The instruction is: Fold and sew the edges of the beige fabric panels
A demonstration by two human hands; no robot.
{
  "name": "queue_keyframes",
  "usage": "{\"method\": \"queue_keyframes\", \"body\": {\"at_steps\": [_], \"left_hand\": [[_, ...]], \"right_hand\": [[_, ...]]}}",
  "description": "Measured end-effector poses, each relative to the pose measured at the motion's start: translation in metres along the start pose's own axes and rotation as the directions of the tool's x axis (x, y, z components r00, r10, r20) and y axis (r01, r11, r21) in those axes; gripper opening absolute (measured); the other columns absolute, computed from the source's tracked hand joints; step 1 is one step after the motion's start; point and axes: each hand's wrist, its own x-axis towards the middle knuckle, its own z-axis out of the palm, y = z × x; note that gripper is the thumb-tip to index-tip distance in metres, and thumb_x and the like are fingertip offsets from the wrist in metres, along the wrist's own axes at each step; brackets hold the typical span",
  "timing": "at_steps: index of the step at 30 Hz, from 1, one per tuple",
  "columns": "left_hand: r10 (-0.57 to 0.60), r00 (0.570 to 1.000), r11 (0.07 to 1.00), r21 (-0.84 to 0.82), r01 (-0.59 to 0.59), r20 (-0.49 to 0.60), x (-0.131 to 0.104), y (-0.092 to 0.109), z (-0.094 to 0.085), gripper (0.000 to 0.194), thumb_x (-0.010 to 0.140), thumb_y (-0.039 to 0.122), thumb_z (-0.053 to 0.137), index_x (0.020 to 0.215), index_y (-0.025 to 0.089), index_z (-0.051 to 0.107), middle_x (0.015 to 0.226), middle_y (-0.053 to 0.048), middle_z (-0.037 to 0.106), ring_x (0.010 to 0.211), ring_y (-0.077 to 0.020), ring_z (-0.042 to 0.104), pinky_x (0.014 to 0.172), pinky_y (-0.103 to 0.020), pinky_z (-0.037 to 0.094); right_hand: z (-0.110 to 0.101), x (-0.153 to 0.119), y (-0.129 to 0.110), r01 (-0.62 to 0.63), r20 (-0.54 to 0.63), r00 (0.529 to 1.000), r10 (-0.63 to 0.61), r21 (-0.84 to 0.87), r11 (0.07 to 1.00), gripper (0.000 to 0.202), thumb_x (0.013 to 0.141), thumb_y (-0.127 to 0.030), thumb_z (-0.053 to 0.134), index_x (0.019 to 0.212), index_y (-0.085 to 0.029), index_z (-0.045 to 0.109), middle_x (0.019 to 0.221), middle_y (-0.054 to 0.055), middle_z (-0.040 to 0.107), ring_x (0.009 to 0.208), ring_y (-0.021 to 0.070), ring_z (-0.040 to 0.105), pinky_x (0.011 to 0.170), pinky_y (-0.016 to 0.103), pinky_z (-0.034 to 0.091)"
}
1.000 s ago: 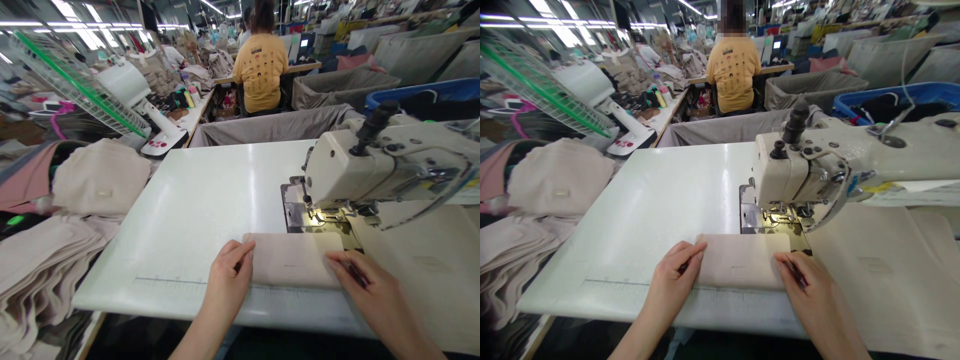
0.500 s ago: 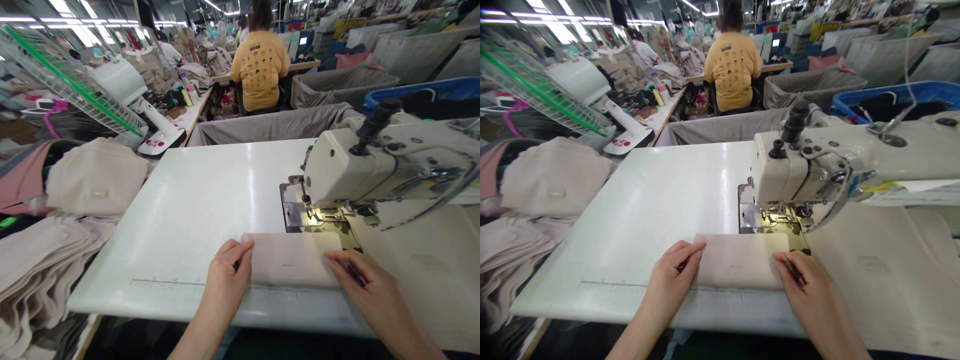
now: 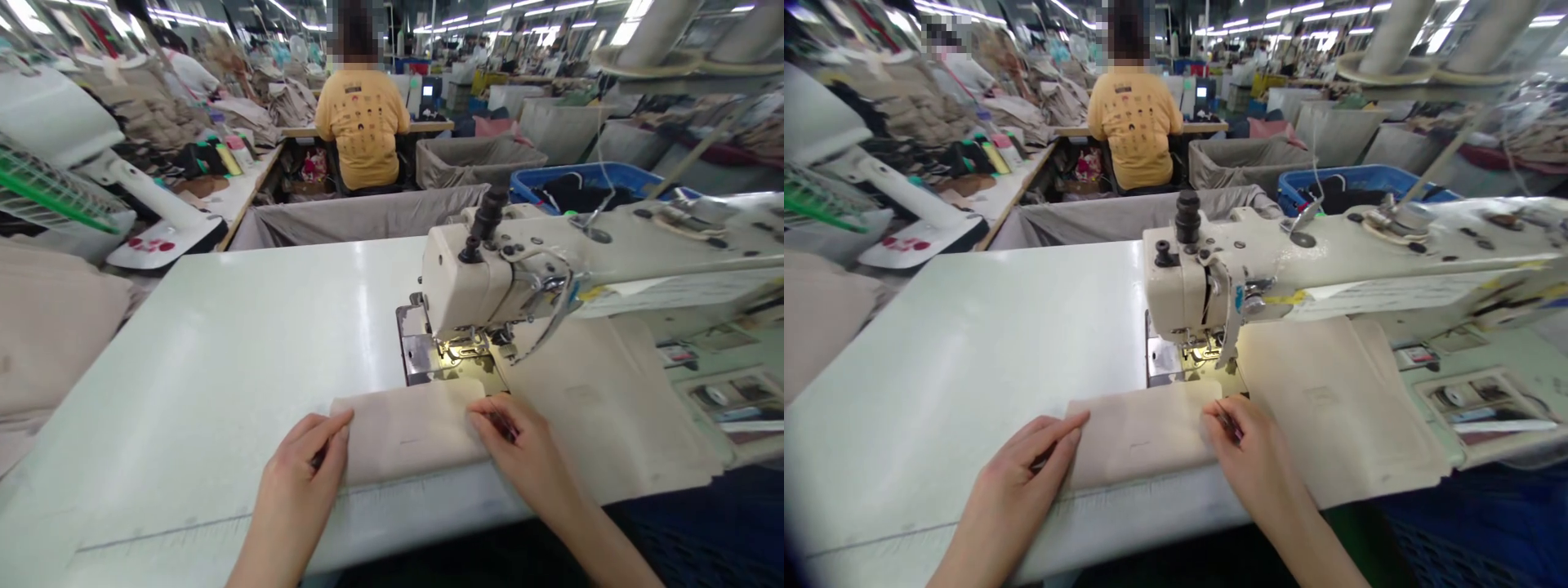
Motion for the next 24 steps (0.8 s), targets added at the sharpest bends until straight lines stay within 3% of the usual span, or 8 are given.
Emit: {"method": "queue_keyframes", "body": {"at_steps": [6,18,24], "left_hand": [[0.008,1.0,1.0,0.018,-0.008,-0.008,0.0,-0.001,0.001,0.034,0.089,0.043,0.05,0.09,0.024,0.078,0.08,-0.002,0.07,0.071,-0.0182,0.069,0.062,-0.027,0.058],[0.045,0.999,0.998,0.038,-0.044,-0.022,0.0,-0.002,-0.001,0.035,0.091,0.043,0.049,0.091,0.023,0.077,0.08,-0.002,0.07,0.069,-0.0171,0.069,0.061,-0.026,0.057],[0.143,0.989,0.976,0.17,-0.138,-0.021,-0.003,-0.001,0.005,0.036,0.095,0.039,0.044,0.097,0.02,0.075,0.08,-0.003,0.067,0.067,-0.0174,0.067,0.061,-0.027,0.058]], "right_hand": [[-0.003,0.005,-0.004,-0.048,0.065,0.997,0.049,-0.006,0.999,0.022,0.087,-0.034,0.054,0.081,-0.021,0.07,0.075,0.0,0.067,0.064,0.0154,0.058,0.06,0.027,0.045],[-0.003,0.008,-0.004,-0.058,0.083,0.995,0.059,-0.013,0.998,0.022,0.089,-0.035,0.053,0.08,-0.021,0.069,0.075,0.0,0.066,0.067,0.0161,0.059,0.063,0.027,0.045],[-0.003,0.01,-0.013,0.029,0.064,0.998,-0.018,-0.172,0.985,0.021,0.091,-0.029,0.055,0.074,-0.021,0.065,0.069,-0.001,0.06,0.063,0.0158,0.059,0.059,0.027,0.045]]}}
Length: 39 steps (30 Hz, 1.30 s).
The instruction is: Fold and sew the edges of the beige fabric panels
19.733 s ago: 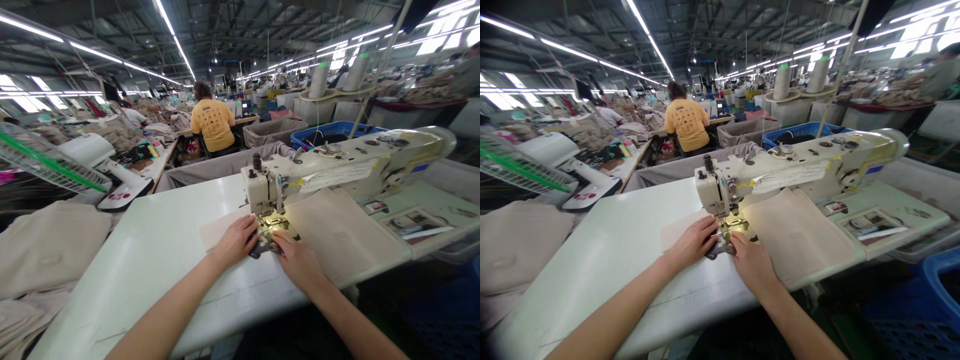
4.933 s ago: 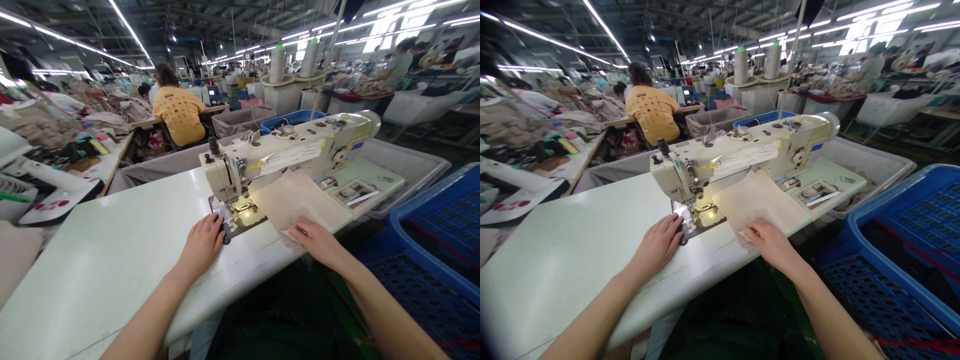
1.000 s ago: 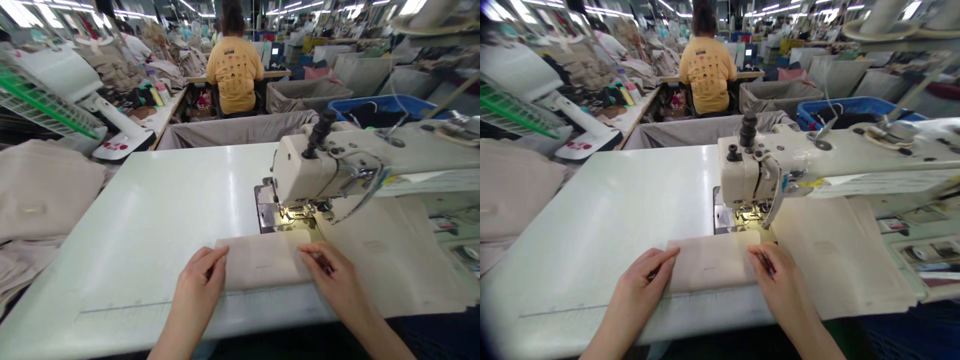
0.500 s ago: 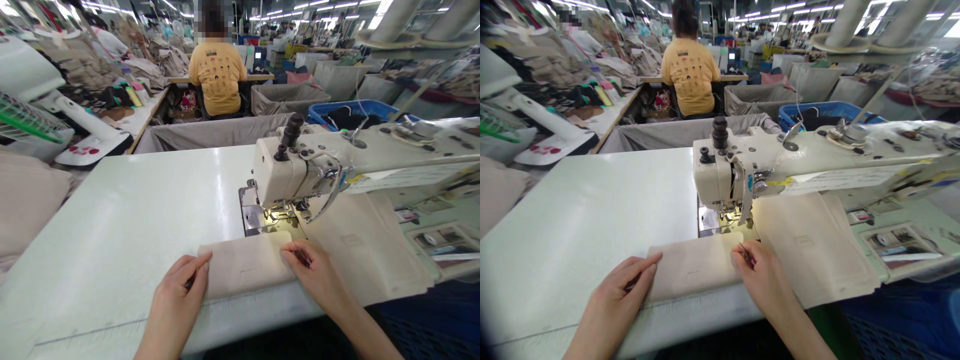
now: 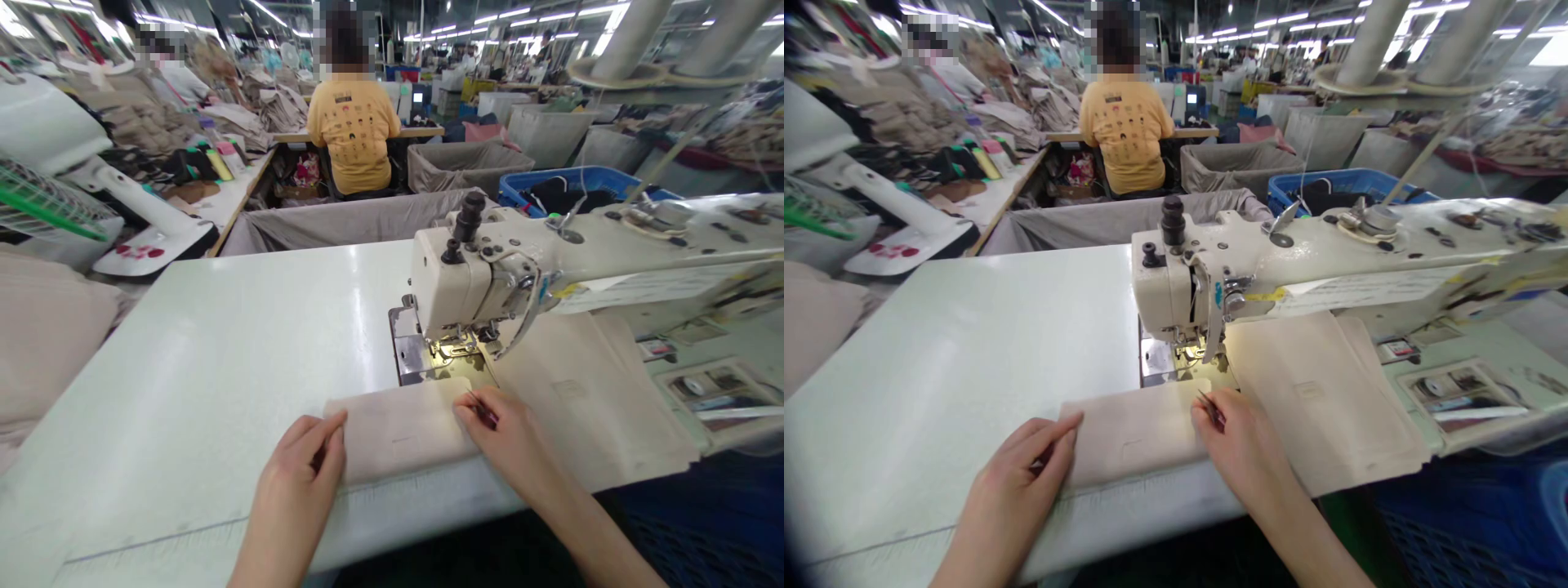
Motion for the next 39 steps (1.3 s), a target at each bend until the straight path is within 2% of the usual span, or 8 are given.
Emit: {"method": "queue_keyframes", "body": {"at_steps": [5,9,12,16,21,26,30,39], "left_hand": [[0.285,0.956,0.892,0.385,-0.237,-0.071,0.002,0.0,-0.001,0.027,0.097,0.027,0.047,0.103,0.019,0.072,0.117,-0.013,0.067,0.106,-0.0306,0.063,0.088,-0.046,0.057],[0.452,0.882,0.743,0.489,-0.456,0.136,0.022,-0.007,-0.006,0.024,0.092,0.011,0.05,0.101,0.017,0.071,0.118,-0.011,0.068,0.112,-0.0313,0.06,0.099,-0.05,0.051],[0.31,0.877,0.729,0.5,-0.467,0.367,0.05,-0.001,-0.006,0.026,0.09,0.005,0.048,0.103,0.012,0.069,0.106,-0.013,0.069,0.096,-0.0272,0.065,0.087,-0.042,0.056],[0.187,0.895,0.794,0.473,-0.381,0.405,0.092,0.025,0.007,0.029,0.1,0.031,0.045,0.105,0.011,0.066,0.106,-0.016,0.067,0.1,-0.0287,0.066,0.089,-0.043,0.054],[0.3,0.859,0.843,0.306,-0.443,0.416,0.132,0.038,0.037,0.041,0.099,0.041,0.047,0.135,0.021,0.05,0.149,-0.016,0.046,0.139,-0.0336,0.041,0.111,-0.063,0.033],[0.392,0.794,0.833,0.187,-0.521,0.464,0.161,0.032,0.049,0.041,0.096,0.04,0.048,0.135,0.025,0.052,0.145,-0.011,0.052,0.135,-0.0308,0.046,0.115,-0.063,0.024],[0.441,0.768,0.813,0.157,-0.561,0.465,0.17,0.039,0.048,0.038,0.094,0.042,0.051,0.128,0.026,0.058,0.137,-0.009,0.058,0.13,-0.0285,0.05,0.114,-0.054,0.03],[0.381,0.831,0.825,0.258,-0.503,0.405,0.141,0.051,0.045,0.043,0.089,0.043,0.055,0.125,0.019,0.057,0.135,-0.016,0.058,0.128,-0.035,0.05,0.109,-0.06,0.035]], "right_hand": [[-0.01,-0.004,0.005,0.375,-0.001,0.921,-0.389,-0.261,0.889,0.02,0.081,-0.007,0.062,0.092,-0.022,0.069,0.097,0.006,0.067,0.08,0.0195,0.066,0.064,0.027,0.049],[-0.013,-0.004,0.012,0.514,0.019,0.837,-0.547,-0.372,0.773,0.023,0.079,-0.004,0.065,0.096,-0.019,0.067,0.117,0.01,0.069,0.093,0.0231,0.068,0.074,0.031,0.054],[-0.008,-0.004,0.01,0.475,0.003,0.858,-0.513,-0.381,0.793,0.019,0.082,-0.007,0.066,0.096,-0.019,0.066,0.109,0.008,0.072,0.088,0.0211,0.069,0.071,0.029,0.054],[0.001,-0.007,-0.002,0.403,-0.012,0.899,-0.438,-0.373,0.836,0.015,0.086,-0.014,0.068,0.1,-0.02,0.066,0.11,0.007,0.071,0.09,0.0215,0.069,0.07,0.029,0.054],[0.009,-0.014,-0.012,0.347,-0.032,0.926,-0.376,-0.323,0.88,0.013,0.091,-0.019,0.063,0.103,-0.02,0.067,0.113,0.008,0.07,0.091,0.0209,0.069,0.071,0.029,0.055],[0.013,-0.013,-0.013,0.371,-0.045,0.917,-0.397,-0.273,0.888,0.013,0.092,-0.019,0.061,0.103,-0.02,0.067,0.111,0.008,0.07,0.093,0.0202,0.069,0.071,0.027,0.055],[0.014,-0.011,-0.017,0.358,-0.066,0.919,-0.388,-0.267,0.895,0.013,0.091,-0.018,0.063,0.103,-0.02,0.067,0.11,0.008,0.07,0.093,0.0202,0.069,0.07,0.025,0.054],[0.016,-0.024,-0.016,0.377,0.011,0.922,-0.387,-0.252,0.891,0.008,0.088,-0.015,0.065,0.093,-0.021,0.066,0.106,0.006,0.07,0.093,0.0218,0.068,0.07,0.028,0.054]]}}
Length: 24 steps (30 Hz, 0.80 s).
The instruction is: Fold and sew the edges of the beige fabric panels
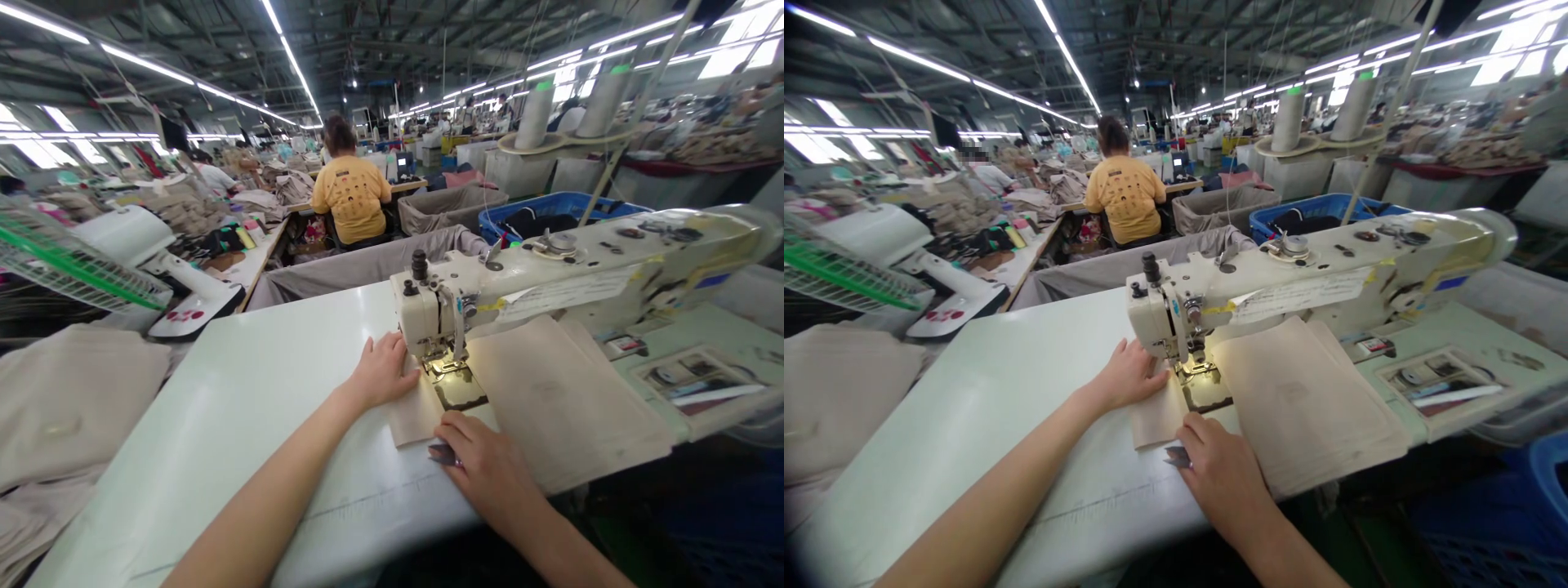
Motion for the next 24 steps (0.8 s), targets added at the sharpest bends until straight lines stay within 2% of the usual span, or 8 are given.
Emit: {"method": "queue_keyframes", "body": {"at_steps": [3,6,9,11,15,24], "left_hand": [[-0.076,0.997,0.997,0.017,0.077,-0.026,0.001,0.0,0.006,0.043,0.093,0.042,0.051,0.128,0.019,0.055,0.138,-0.017,0.056,0.133,-0.0369,0.047,0.111,-0.065,0.03],[-0.098,0.995,0.995,0.009,0.098,-0.022,0.011,-0.006,0.009,0.042,0.094,0.041,0.048,0.131,0.021,0.055,0.142,-0.016,0.054,0.137,-0.0381,0.043,0.112,-0.069,0.024],[-0.073,0.997,0.997,-0.006,0.073,0.011,0.023,-0.014,0.009,0.043,0.092,0.036,0.05,0.133,0.024,0.055,0.147,-0.013,0.051,0.139,-0.0375,0.04,0.113,-0.069,0.021],[-0.028,0.999,0.999,-0.015,0.029,0.019,0.027,-0.016,0.007,0.042,0.091,0.034,0.051,0.132,0.026,0.057,0.149,-0.011,0.051,0.141,-0.0347,0.038,0.115,-0.065,0.022],[0.087,0.996,0.994,-0.061,-0.087,-0.006,0.024,-0.015,0.007,0.038,0.095,0.039,0.049,0.129,0.027,0.06,0.147,-0.008,0.053,0.141,-0.0295,0.039,0.118,-0.057,0.024],[0.067,0.998,0.994,-0.084,-0.068,-0.022,0.022,-0.016,0.014,0.039,0.094,0.039,0.05,0.131,0.027,0.059,0.144,-0.008,0.056,0.14,-0.0286,0.041,0.118,-0.056,0.024]], "right_hand": [[0.0,0.001,0.002,-0.003,0.006,1.0,0.003,-0.006,1.0,0.01,0.088,-0.015,0.064,0.096,-0.021,0.067,0.112,0.007,0.07,0.094,0.022,0.067,0.073,0.029,0.055],[-0.002,0.012,0.005,-0.009,0.0,1.0,0.009,-0.022,1.0,0.013,0.09,-0.015,0.061,0.1,-0.021,0.067,0.115,0.008,0.069,0.095,0.0212,0.068,0.074,0.029,0.055],[-0.006,0.024,0.006,-0.024,0.0,1.0,0.024,-0.034,0.999,0.015,0.091,-0.015,0.057,0.1,-0.021,0.067,0.111,0.007,0.07,0.093,0.0193,0.068,0.074,0.026,0.054],[-0.007,0.027,0.006,-0.031,0.013,0.999,0.032,-0.04,0.999,0.014,0.092,-0.015,0.056,0.098,-0.021,0.067,0.106,0.005,0.07,0.091,0.0183,0.068,0.074,0.025,0.053],[-0.004,0.02,0.004,-0.018,0.02,1.0,0.019,-0.026,0.999,0.013,0.092,-0.015,0.057,0.097,-0.021,0.066,0.104,0.005,0.069,0.092,0.0193,0.067,0.074,0.026,0.053],[0.006,0.012,0.005,-0.033,-0.072,0.997,0.032,-0.015,0.999,0.011,0.091,-0.015,0.058,0.096,-0.021,0.066,0.108,0.007,0.07,0.09,0.0198,0.068,0.069,0.026,0.053]]}}
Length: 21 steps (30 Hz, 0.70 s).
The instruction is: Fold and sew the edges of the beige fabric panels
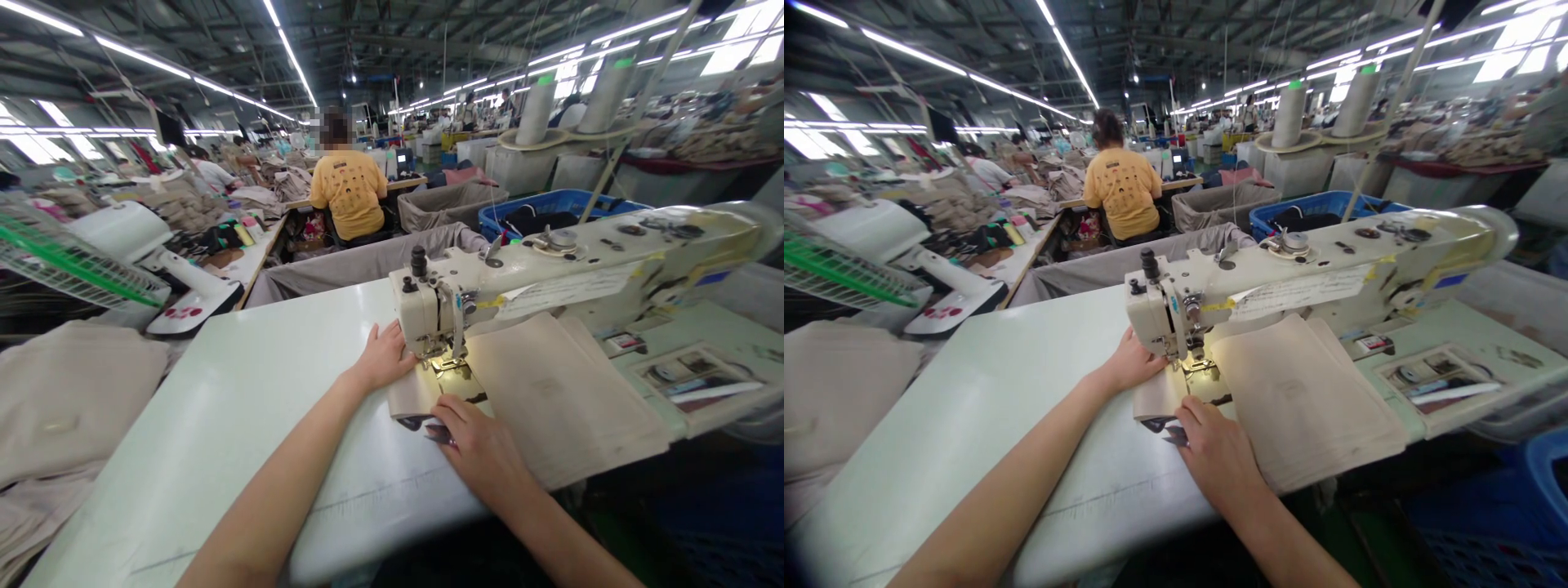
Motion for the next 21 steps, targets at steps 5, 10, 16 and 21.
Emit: {"method": "queue_keyframes", "body": {"at_steps": [5,10,16,21], "left_hand": [[0.003,1.0,1.0,0.0,-0.003,-0.023,0.0011,0.0003,-0.0003,0.039,0.094,0.039,0.05,0.129,0.027,0.06,0.145,-0.008,0.055,0.14,-0.0288,0.041,0.118,-0.055,0.025],[0.015,0.999,1.0,0.008,-0.015,-0.043,0.0002,0.0006,-0.0006,0.038,0.094,0.04,0.051,0.128,0.024,0.061,0.144,-0.009,0.055,0.14,-0.0282,0.041,0.118,-0.053,0.025],[0.003,0.999,1.0,0.006,-0.003,-0.037,-0.0005,0.0006,-0.0007,0.037,0.094,0.038,0.053,0.127,0.024,0.062,0.143,-0.009,0.056,0.14,-0.0286,0.041,0.118,-0.053,0.026],[0.006,0.999,1.0,0.004,-0.006,-0.038,-0.0009,0.0002,-0.0002,0.037,0.093,0.037,0.054,0.126,0.023,0.062,0.143,-0.01,0.057,0.138,-0.0294,0.042,0.118,-0.053,0.026]], "right_hand": [[-0.0024,0.0011,-0.0012,0.002,0.004,1.0,-0.002,0.01,1.0,0.01,0.091,-0.015,0.058,0.095,-0.021,0.065,0.104,0.007,0.071,0.088,0.0193,0.068,0.068,0.025,0.052],[-0.0011,0.0,-0.0002,-0.008,0.008,1.0,0.008,0.009,1.0,0.011,0.091,-0.015,0.059,0.096,-0.022,0.065,0.107,0.007,0.071,0.09,0.0197,0.069,0.069,0.024,0.052],[-0.0021,0.0006,-0.0009,-0.009,0.023,1.0,0.008,0.018,1.0,0.011,0.09,-0.015,0.061,0.098,-0.021,0.066,0.108,0.007,0.071,0.09,0.0208,0.069,0.068,0.025,0.053],[-0.003,0.0012,0.0,-0.004,0.026,1.0,0.003,0.019,1.0,0.012,0.09,-0.014,0.06,0.098,-0.021,0.066,0.109,0.007,0.071,0.09,0.0202,0.069,0.069,0.025,0.052]]}}
